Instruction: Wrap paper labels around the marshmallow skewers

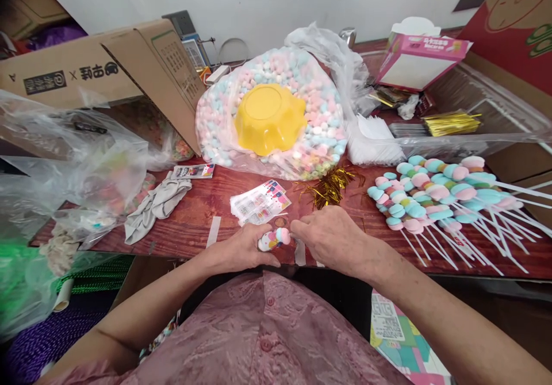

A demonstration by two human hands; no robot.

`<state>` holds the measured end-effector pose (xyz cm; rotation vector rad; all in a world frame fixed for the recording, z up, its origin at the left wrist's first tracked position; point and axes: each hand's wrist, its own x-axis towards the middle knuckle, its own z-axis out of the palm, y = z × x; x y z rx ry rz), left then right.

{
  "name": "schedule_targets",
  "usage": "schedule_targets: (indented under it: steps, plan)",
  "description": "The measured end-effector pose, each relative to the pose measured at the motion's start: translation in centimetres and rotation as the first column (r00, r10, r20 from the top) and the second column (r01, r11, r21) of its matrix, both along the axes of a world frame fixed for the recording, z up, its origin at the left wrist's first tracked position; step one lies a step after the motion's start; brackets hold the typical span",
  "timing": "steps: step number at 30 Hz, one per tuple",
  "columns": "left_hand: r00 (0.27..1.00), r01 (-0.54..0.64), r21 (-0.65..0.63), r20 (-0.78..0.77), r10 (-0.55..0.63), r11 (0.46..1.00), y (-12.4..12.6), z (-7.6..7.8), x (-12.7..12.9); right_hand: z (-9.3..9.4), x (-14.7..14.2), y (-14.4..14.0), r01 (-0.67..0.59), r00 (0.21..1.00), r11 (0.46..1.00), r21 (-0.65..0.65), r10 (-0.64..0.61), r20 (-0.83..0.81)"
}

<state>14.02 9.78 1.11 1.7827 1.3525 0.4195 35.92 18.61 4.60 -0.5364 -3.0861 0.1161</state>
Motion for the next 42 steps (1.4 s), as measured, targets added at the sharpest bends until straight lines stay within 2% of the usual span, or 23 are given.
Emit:
schedule_targets:
  steps: [3,5,8,10,14,18,22,25,28,33,38,40,42]
  plan:
    - [1.0,-0.017,-0.02,0.021,0.018,1.0,0.2,-0.5,0.4,-0.6,-0.5,-0.7,-0.048,0.995,0.999,0.018,0.05,-0.086]
    - [1.0,-0.021,-0.008,-0.007,0.021,1.0,0.3,-0.8,0.5,-0.7,-0.6,-0.7,-0.089,0.991,0.996,-0.016,0.087,-0.099]
    - [0.995,-0.042,0.01,-0.089,0.043,0.999,0.2,-0.9,0.3,-0.5,-0.2,0.1,-0.128,0.984,0.991,-0.043,0.121,-0.134]
    - [0.992,-0.058,0.019,-0.113,0.06,0.998,0.1,-0.9,0.0,-0.4,0.2,0.7,-0.12,0.977,0.993,-0.003,0.118,-0.176]
    - [0.999,-0.047,-0.017,0.004,0.047,0.999,0.0,-0.9,-0.3,-0.6,0.3,1.1,-0.126,0.961,0.989,0.079,0.141,-0.24]
    - [0.993,-0.026,-0.13,0.113,0.041,0.991,0.0,-1.2,-0.1,-1.1,-0.3,0.3,-0.186,0.917,0.975,0.123,0.218,-0.335]
    - [0.984,-0.005,-0.183,0.172,0.037,0.983,0.1,-1.2,0.0,-1.4,-0.5,-0.1,-0.241,0.871,0.953,0.181,0.295,-0.394]
    - [0.971,0.068,-0.197,0.237,-0.019,0.978,0.1,-0.9,-0.1,-1.3,-0.4,0.1,-0.243,0.878,0.947,0.211,0.308,-0.368]
    - [0.933,0.171,-0.26,0.353,-0.071,0.95,0.1,-0.5,-0.3,-0.9,-0.3,0.3,-0.26,0.886,0.933,0.248,0.333,-0.322]
    - [0.892,0.2,-0.44,0.452,0.024,0.876,0.3,-0.2,-0.6,-0.6,-0.3,0.0,-0.288,0.853,0.896,0.337,0.4,-0.336]
    - [0.864,0.217,-0.469,0.501,0.055,0.856,0.3,-1.1,0.0,-1.3,-1.2,-1.8,-0.282,0.823,0.832,0.477,0.465,-0.326]
    - [0.855,0.206,-0.459,0.515,0.069,0.864,0.3,-1.3,0.5,-1.3,-1.8,-2.2,-0.274,0.832,0.845,0.459,0.448,-0.328]
    - [0.847,0.123,-0.42,0.517,0.125,0.899,0.3,-1.1,0.9,-1.3,-2.0,-1.9,-0.235,0.853,0.902,0.362,0.37,-0.368]
